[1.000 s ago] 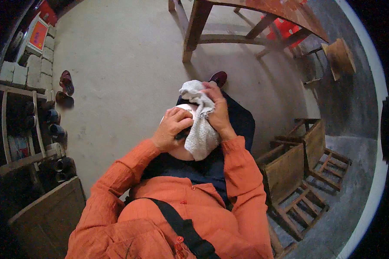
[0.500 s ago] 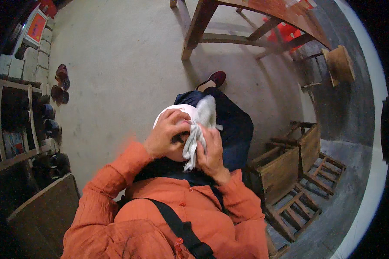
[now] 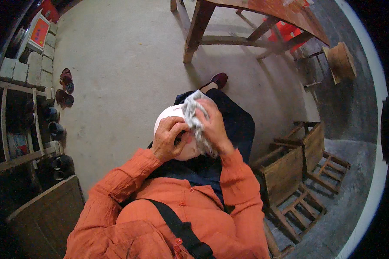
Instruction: The person wipes the exterior and interior of a pink electric kettle using a white cloth. They move from a kitchen counter to a wooden chair, where they continue to clean the kettle's lid and base while seated.
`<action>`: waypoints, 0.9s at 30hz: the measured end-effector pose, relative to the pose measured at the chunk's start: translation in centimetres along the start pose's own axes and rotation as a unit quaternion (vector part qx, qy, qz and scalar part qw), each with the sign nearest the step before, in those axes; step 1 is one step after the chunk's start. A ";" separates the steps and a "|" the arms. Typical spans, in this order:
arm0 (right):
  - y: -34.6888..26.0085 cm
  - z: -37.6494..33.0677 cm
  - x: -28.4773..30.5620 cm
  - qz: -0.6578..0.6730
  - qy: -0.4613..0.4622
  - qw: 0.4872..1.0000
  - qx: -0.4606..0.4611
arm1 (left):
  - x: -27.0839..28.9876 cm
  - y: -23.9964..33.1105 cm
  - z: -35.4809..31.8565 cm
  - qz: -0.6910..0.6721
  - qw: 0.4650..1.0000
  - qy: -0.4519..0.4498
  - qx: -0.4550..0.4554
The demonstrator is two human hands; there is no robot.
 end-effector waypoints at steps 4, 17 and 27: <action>-4.5 -6.4 0.9 -0.093 0.029 0.993 0.070 | 0.1 -1.5 -0.6 -0.014 0.999 0.027 0.038; 1.9 -0.8 0.2 0.096 -0.008 0.991 -0.088 | 0.5 -0.4 0.9 0.109 0.991 -0.044 0.069; -2.2 -5.3 0.6 -0.042 0.082 0.994 -0.056 | 0.3 0.4 1.9 0.111 0.977 -0.148 0.103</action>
Point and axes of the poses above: each hand's wrist, its own z-axis towards the middle knuckle, its own x-axis out of the back of the hand, y = z × x, the point moved 9 cm from there along z, towards the middle knuckle
